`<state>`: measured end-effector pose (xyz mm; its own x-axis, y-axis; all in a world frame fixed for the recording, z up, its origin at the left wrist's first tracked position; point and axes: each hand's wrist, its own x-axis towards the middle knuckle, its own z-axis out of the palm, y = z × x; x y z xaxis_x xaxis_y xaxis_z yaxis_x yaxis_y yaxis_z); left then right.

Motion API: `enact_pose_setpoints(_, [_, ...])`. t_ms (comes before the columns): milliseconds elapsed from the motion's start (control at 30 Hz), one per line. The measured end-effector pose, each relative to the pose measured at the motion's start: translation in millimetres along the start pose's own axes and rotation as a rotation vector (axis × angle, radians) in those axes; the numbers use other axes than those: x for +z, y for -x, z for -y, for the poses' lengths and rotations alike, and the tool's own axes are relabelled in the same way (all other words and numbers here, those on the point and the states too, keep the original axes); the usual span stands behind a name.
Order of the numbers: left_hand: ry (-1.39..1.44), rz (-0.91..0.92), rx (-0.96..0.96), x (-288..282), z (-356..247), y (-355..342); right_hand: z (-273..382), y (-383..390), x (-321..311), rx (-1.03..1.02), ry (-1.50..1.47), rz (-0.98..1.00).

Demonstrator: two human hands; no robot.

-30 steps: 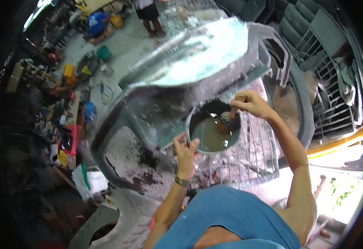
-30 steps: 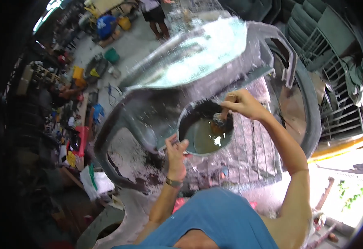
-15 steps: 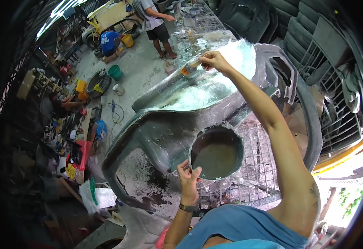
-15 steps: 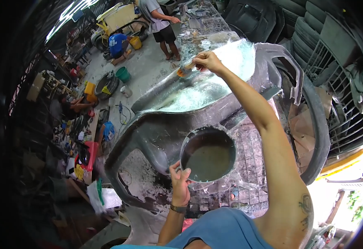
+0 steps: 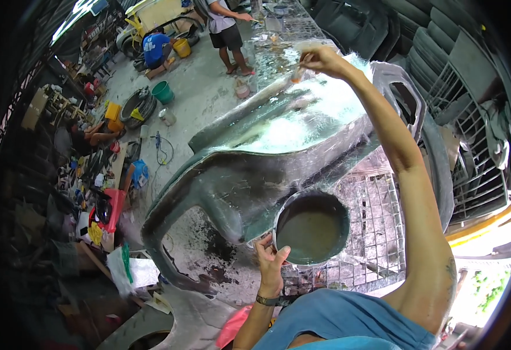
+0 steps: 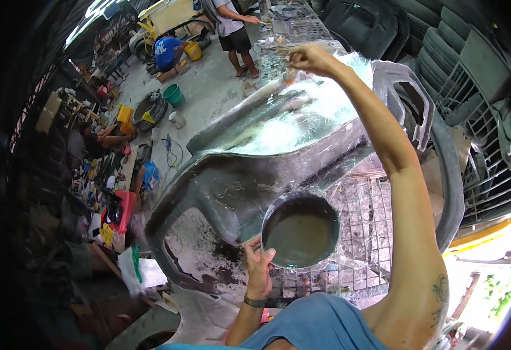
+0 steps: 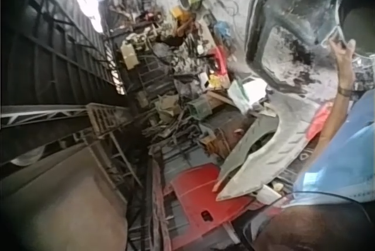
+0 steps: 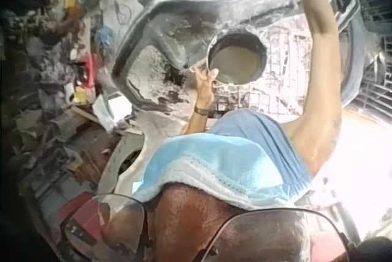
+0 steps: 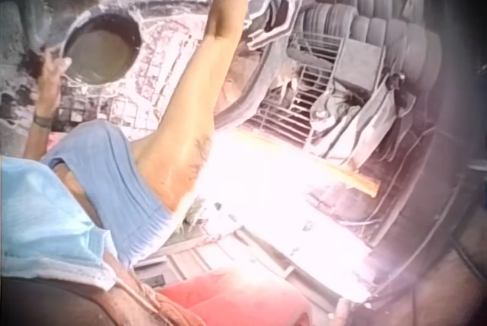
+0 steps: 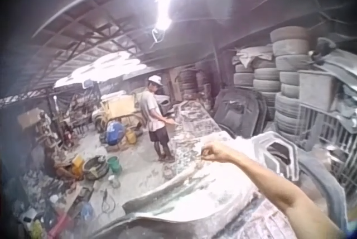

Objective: Applying a liquid coating to a car body part using a brush.

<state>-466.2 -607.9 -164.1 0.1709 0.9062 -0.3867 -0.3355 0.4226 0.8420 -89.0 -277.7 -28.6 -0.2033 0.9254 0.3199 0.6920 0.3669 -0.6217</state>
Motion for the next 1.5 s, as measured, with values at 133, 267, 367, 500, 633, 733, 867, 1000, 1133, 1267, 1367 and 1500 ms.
enact_pose_setpoints(133, [-0.022,0.028,0.02,0.6,0.6,-0.2,33.0,-27.1,53.8,-0.29,0.466,0.172])
enact_pose_setpoints(267, [-0.022,0.005,0.01,-2.5,5.4,-0.4,81.2,-51.6,90.0,-0.307,0.395,0.25])
enact_pose_setpoints(367, [-0.03,0.001,0.005,-7.2,2.6,1.9,104.2,-61.4,96.6,-0.377,0.31,0.27])
enact_pose_setpoints(500, [-0.03,-0.026,0.008,-14.1,0.9,6.3,120.4,-50.7,71.9,-0.305,0.302,0.255])
enact_pose_setpoints(633, [-0.015,0.01,-0.004,-9.1,-0.9,5.4,103.6,-49.6,90.0,-0.239,0.516,0.447])
enact_pose_setpoints(733, [-0.013,0.0,-0.011,-6.0,-5.1,6.1,117.9,-64.2,118.3,-0.354,0.399,0.384])
enact_pose_setpoints(867, [-0.001,-0.009,0.017,-14.9,1.0,5.7,144.4,-82.5,130.8,-0.41,0.324,0.365])
enact_pose_setpoints(1000, [0.049,-0.047,0.011,-20.7,5.4,7.0,162.5,-74.5,102.1,-0.328,0.442,0.417])
enact_pose_setpoints(1133, [0.023,-0.009,-0.021,-17.8,1.8,5.6,126.2,-68.4,112.4,-0.234,0.502,0.516])
enact_pose_setpoints(1267, [0.003,-0.009,-0.05,-18.3,-4.1,7.3,144.9,-90.0,149.0,-0.38,0.442,0.529])
enact_pose_setpoints(1367, [-0.006,-0.036,0.008,-18.9,1.4,9.3,165.2,-102.2,175.9,-0.491,0.303,0.445])
enact_pose_setpoints(1500, [-0.026,-0.04,0.004,-18.0,-0.1,10.6,177.5,-115.1,183.4,-0.538,0.192,0.38])
